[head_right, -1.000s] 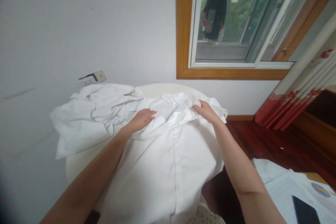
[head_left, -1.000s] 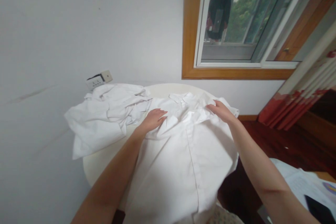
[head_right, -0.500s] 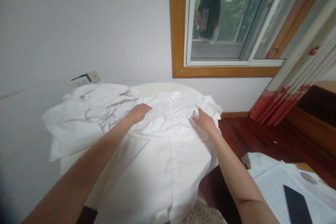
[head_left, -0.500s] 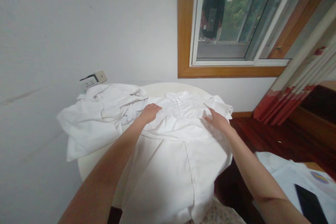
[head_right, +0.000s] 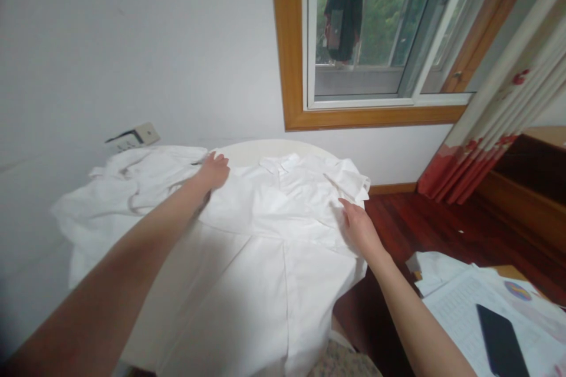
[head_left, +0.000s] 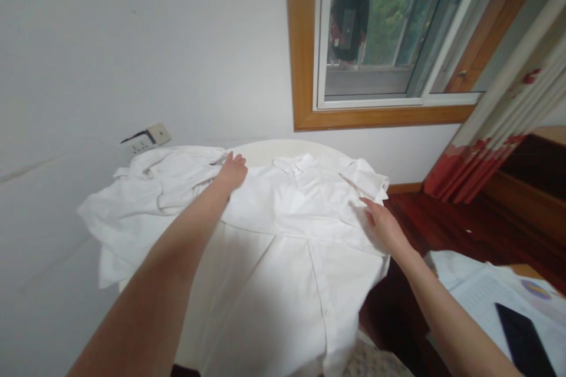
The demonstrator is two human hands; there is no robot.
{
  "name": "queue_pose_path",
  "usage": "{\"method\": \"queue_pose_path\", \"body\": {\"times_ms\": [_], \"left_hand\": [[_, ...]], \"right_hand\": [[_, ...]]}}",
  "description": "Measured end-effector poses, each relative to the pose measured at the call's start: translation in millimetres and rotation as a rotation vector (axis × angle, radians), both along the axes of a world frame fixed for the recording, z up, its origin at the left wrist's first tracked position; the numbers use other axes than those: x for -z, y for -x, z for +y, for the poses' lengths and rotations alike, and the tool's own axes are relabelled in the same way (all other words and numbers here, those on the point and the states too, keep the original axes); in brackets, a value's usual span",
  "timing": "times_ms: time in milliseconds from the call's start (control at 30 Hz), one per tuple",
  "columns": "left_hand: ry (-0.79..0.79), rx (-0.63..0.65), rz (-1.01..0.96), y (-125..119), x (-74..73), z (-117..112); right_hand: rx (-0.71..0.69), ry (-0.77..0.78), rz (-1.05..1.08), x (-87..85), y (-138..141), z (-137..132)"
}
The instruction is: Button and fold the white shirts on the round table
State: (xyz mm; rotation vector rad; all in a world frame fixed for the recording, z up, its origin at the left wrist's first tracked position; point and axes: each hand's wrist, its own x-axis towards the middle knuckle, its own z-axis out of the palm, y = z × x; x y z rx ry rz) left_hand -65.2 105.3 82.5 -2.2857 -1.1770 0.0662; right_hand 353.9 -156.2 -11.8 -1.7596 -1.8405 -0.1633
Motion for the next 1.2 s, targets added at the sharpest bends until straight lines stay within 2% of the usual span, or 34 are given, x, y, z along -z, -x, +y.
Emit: {"method": "queue_pose_path", "body": {"times_ms": [100,200,367,500,600,733,833,933,1067,1133,1200], "left_hand": [[-0.066,-0.1,-0.066,5.4,-4.9,6.9],[-0.111,-0.16,-0.142,1.3,3.6,2.4],[-0.075,-0.139,-0.311,-10.9,28.1,-18.8],[-0.011,-0.076,-0.35,-21.4,29.9,-38.6],[-0.018,-0.107,-0.412,-27.5,31.4,-61.9],[0.056,-0.23,-0.357,-18.2,51.4,-100.4],[0.09,-0.208,-0.319,-0.5,72.0,-119.6],[0.085,-0.165,-0.365,11.8,84.5,-126.3],[0.06,-0.2,-0.406,9.0,81.3,-132.6],[0.03,-0.241,-0.407,4.1,72.5,-140.1],[0.029,-0.29,-0.382,1.3,61.4,-151.2]], "right_hand": [[-0.013,0.014,0.015,3.5,-2.5,-7.1],[0.025,0.039,0.0,-1.0,0.8,-9.3],[0.102,0.111,-0.081,-10.3,4.8,-3.6],[0.044,0.162,-0.192,-14.0,5.0,-1.1],[0.02,0.128,-0.167,-14.9,4.0,-4.6],[-0.062,0.1,-0.102,-13.5,0.6,-9.6],[-0.032,0.085,-0.105,-11.3,-1.0,-10.5],[0.012,0.108,-0.156,-12.0,0.2,-11.3],[0.107,0.132,-0.255,-29.4,9.9,-10.2],[0.138,0.067,-0.257,-47.7,21.3,-3.1],[0.081,0.014,-0.254,-69.1,39.2,11.9]]}}
